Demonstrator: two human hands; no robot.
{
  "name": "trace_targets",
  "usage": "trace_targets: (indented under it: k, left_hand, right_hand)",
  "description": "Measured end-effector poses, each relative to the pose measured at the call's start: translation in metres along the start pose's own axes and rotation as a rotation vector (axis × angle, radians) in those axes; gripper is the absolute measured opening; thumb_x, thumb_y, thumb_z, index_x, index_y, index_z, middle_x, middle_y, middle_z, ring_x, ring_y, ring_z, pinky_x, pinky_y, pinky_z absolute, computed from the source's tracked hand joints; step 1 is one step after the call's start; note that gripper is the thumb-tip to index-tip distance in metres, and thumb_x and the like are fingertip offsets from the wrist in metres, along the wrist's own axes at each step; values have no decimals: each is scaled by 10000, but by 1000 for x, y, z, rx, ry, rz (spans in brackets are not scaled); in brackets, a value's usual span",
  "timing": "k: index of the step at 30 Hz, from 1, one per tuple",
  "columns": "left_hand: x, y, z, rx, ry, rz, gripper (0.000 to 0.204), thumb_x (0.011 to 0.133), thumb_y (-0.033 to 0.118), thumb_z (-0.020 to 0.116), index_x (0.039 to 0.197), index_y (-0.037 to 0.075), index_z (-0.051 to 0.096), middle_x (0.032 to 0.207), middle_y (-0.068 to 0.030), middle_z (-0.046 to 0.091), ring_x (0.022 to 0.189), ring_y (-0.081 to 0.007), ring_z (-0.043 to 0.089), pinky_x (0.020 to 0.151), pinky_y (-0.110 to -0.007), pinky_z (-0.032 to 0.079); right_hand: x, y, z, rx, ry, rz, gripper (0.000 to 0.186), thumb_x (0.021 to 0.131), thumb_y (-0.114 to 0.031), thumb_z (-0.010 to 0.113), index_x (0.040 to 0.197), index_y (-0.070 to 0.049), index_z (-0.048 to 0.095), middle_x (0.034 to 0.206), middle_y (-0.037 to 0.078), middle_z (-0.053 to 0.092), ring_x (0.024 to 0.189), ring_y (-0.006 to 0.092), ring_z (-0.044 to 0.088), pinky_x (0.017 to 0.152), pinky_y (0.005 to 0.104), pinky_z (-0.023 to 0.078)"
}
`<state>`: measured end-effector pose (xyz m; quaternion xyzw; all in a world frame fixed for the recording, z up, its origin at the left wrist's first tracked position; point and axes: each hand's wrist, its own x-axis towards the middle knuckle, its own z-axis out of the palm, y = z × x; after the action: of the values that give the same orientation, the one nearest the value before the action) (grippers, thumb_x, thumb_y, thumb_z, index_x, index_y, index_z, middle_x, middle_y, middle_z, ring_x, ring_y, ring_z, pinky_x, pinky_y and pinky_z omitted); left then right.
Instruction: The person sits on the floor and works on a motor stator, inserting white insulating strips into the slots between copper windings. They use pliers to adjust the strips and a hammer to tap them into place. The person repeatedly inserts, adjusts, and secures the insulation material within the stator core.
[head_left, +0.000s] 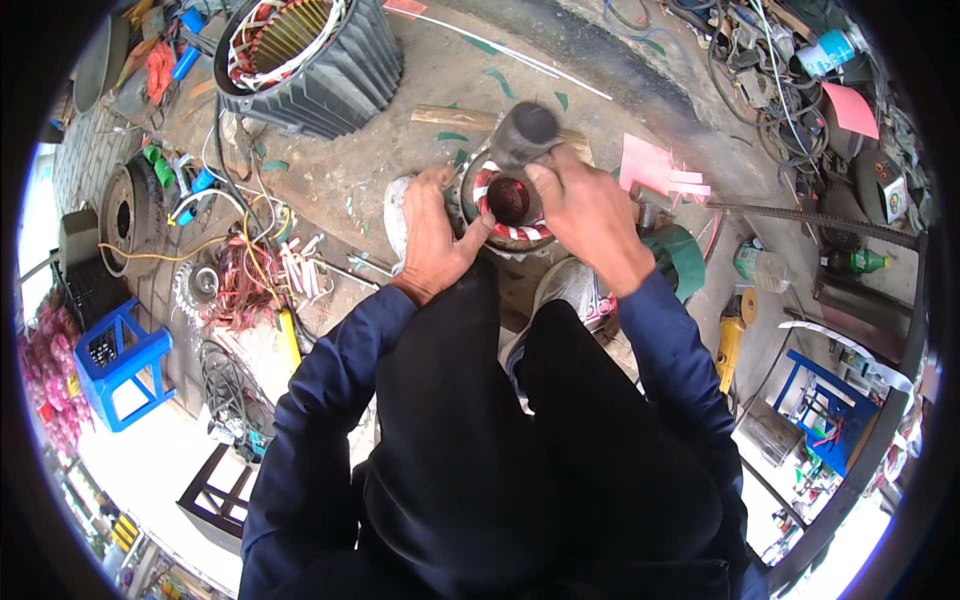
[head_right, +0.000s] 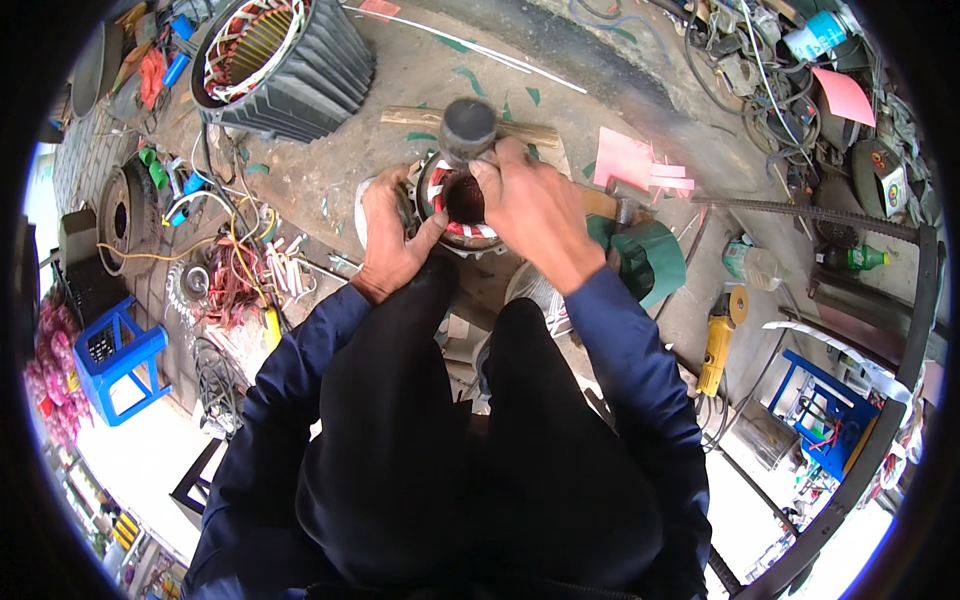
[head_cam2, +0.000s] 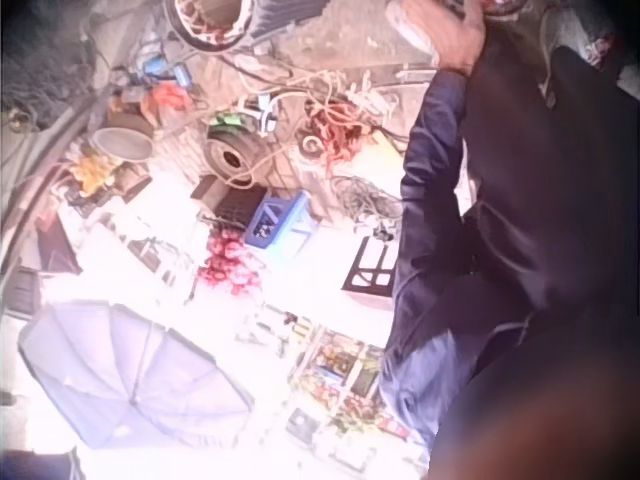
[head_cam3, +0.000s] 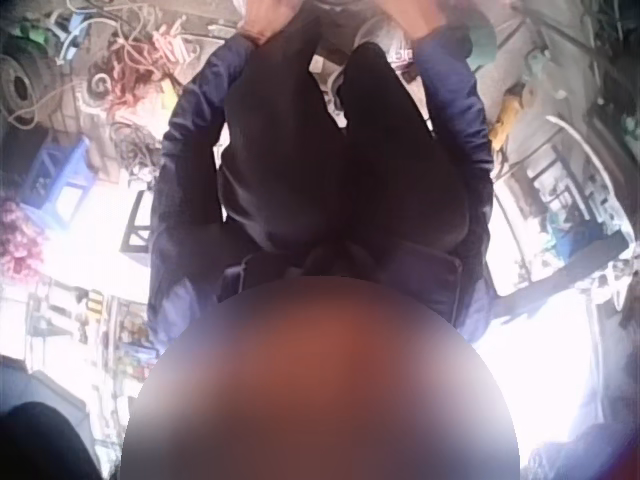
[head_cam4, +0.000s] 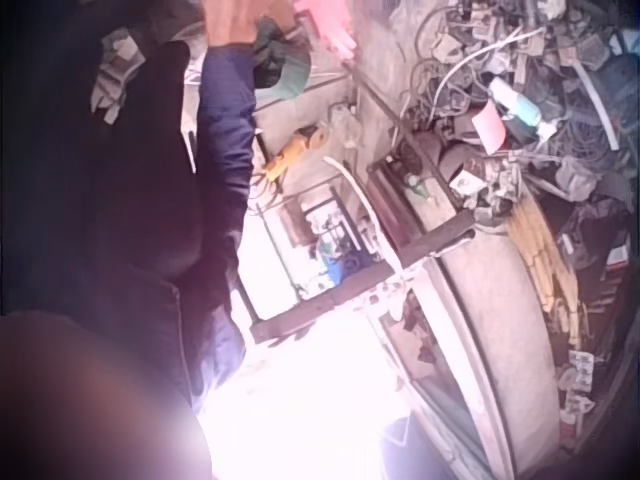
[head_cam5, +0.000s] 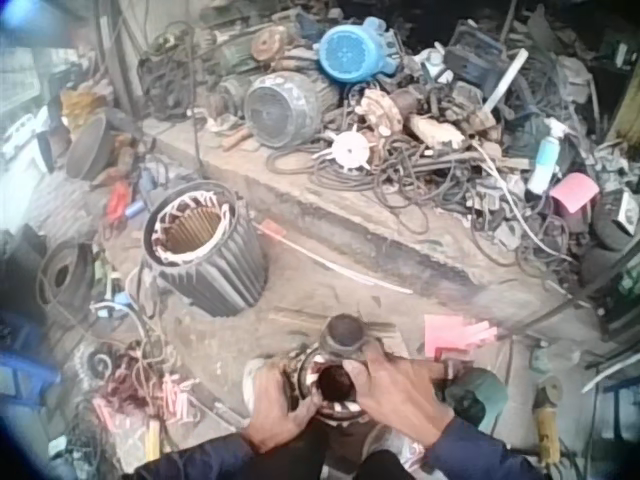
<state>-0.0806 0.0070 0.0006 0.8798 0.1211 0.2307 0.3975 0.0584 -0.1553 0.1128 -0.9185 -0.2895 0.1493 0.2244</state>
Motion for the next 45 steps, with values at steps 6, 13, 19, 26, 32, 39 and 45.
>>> trace_targets:
  k: [6, 13, 19, 26, 32, 39, 45]
  left_hand:
    - [-11, -19, 8, -204, -251, -191, 902, 969, 333, 759, 1599, -55, 244, 1531, -247, 401, 1447, -358, 399, 1227, -443, 302]
    - [-14, -21, 4, -385, -333, -184, 1018, 923, 296, 817, 1632, -37, 168, 1604, -237, 318, 1531, -352, 306, 1274, -419, 228]
    - [-11, -22, -2, -410, -406, -176, 1124, 803, 193, 885, 1635, -30, 163, 1622, -286, 294, 1546, -427, 269, 1278, -459, 229]
    - [-19, -26, -5, -567, -428, -240, 1180, 795, 154, 884, 1662, -14, 101, 1677, -286, 222, 1586, -419, 210, 1294, -447, 198]
    - [-20, -27, -10, -516, -398, -246, 1058, 803, 24, 802, 1662, 9, 184, 1680, -246, 288, 1587, -383, 248, 1294, -416, 198]
    - [-23, -30, -6, -670, -311, -352, 841, 861, 1, 730, 1606, -11, 341, 1600, -225, 441, 1519, -337, 391, 1256, -396, 275]
    - [-7, -3, -26, -212, -168, -54, 634, 824, 23, 721, 1436, 24, 556, 1435, -232, 578, 1358, -404, 539, 1183, -451, 387]
  right_hand:
    - [9, -22, -4, -2, 56, -109, 365, 1033, -366, 590, 1113, -10, 599, 860, 313, 714, 811, 522, 696, 715, 608, 548]
    - [8, -30, -3, -113, -143, -72, 356, 1032, -354, 586, 1104, -6, 619, 846, 279, 722, 817, 499, 704, 724, 599, 545]
    - [-16, -37, -3, 56, -31, -221, 346, 1028, -351, 604, 1151, -27, 605, 959, 256, 733, 820, 487, 707, 700, 584, 553]
    - [-57, -15, 27, 17, -59, -208, 351, 1012, -351, 639, 1190, -50, 607, 931, 210, 728, 770, 456, 711, 646, 554, 570]
    - [-79, 5, 19, 92, 100, -155, 335, 987, -307, 685, 1174, -33, 630, 987, 227, 740, 789, 455, 714, 687, 518, 573]
    - [-112, 38, 20, 199, 190, -59, 303, 990, -254, 707, 1164, -13, 651, 947, 251, 735, 844, 464, 712, 738, 502, 580]
    - [-116, 51, 15, 320, 154, 119, 319, 999, -283, 720, 1141, -3, 665, 878, 227, 716, 810, 438, 715, 712, 471, 559]
